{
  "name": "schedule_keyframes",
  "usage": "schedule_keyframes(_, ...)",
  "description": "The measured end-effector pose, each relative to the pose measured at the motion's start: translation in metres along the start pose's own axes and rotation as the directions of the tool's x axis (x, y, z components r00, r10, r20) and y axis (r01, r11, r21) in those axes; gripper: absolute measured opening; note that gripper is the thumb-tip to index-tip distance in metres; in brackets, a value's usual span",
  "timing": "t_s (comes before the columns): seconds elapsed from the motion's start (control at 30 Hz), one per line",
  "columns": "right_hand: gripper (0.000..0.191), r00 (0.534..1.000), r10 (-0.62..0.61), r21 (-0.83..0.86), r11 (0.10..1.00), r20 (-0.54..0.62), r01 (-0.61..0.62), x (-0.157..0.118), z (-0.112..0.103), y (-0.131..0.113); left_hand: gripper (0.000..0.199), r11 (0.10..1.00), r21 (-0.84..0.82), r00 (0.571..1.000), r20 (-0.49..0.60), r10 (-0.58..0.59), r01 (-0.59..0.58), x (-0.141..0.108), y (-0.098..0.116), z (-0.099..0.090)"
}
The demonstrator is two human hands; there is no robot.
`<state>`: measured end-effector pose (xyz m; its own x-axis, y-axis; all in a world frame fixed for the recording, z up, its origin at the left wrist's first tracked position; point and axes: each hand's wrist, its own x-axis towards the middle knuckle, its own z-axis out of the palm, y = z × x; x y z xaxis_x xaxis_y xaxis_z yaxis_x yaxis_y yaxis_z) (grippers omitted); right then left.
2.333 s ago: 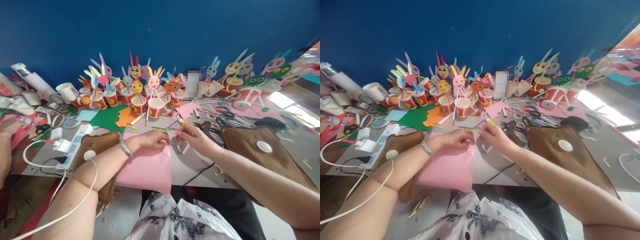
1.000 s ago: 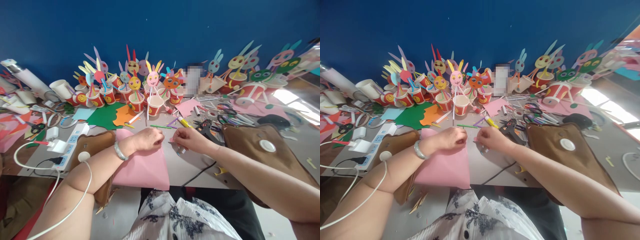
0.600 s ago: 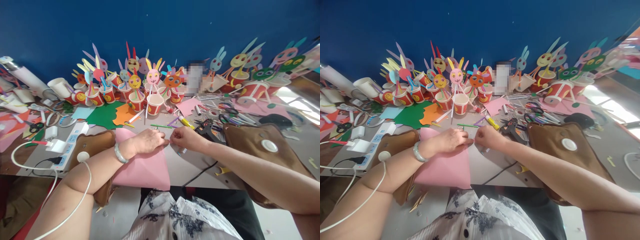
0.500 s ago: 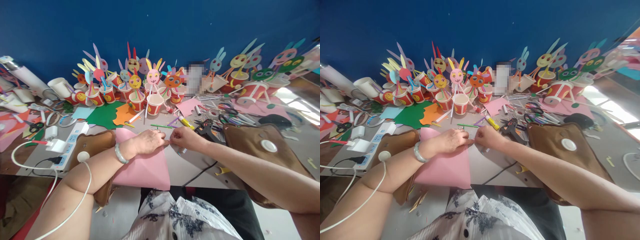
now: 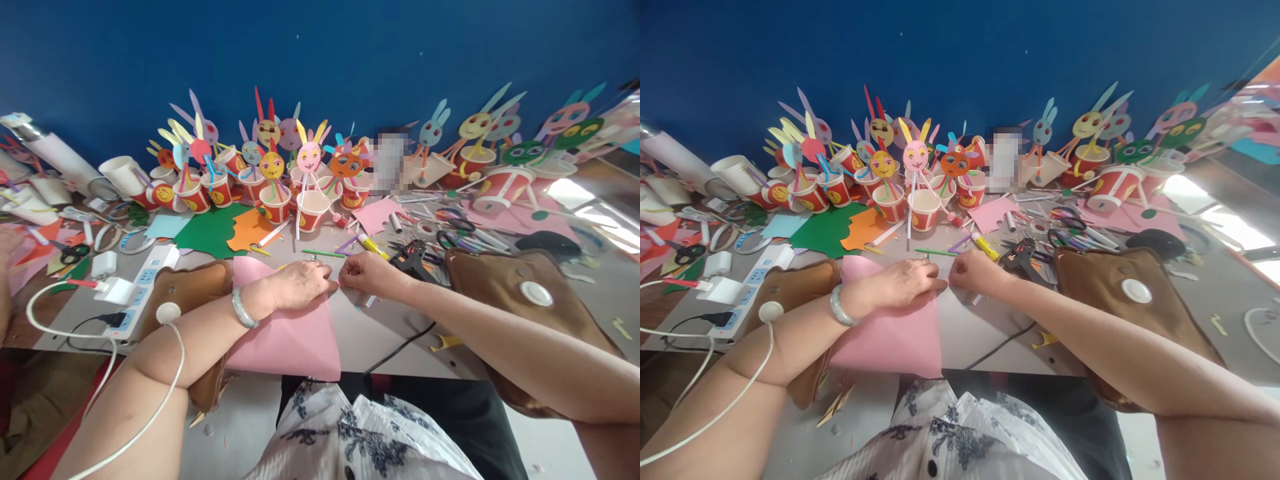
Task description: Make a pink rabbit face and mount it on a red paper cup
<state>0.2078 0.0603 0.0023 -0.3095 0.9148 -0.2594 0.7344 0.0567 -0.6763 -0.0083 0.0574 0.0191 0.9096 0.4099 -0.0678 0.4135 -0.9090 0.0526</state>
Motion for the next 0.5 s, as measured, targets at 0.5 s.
schedule_keyframes(0.5, 0.024, 0.936, -0.044, -0.546, 0.821, -0.349, -0.165, -0.013, -0.053, 0.010, 0.030, 0.999, 0.025, 0.999, -0.026, 0.043, -0.042, -0.001, -0.002, 0.007)
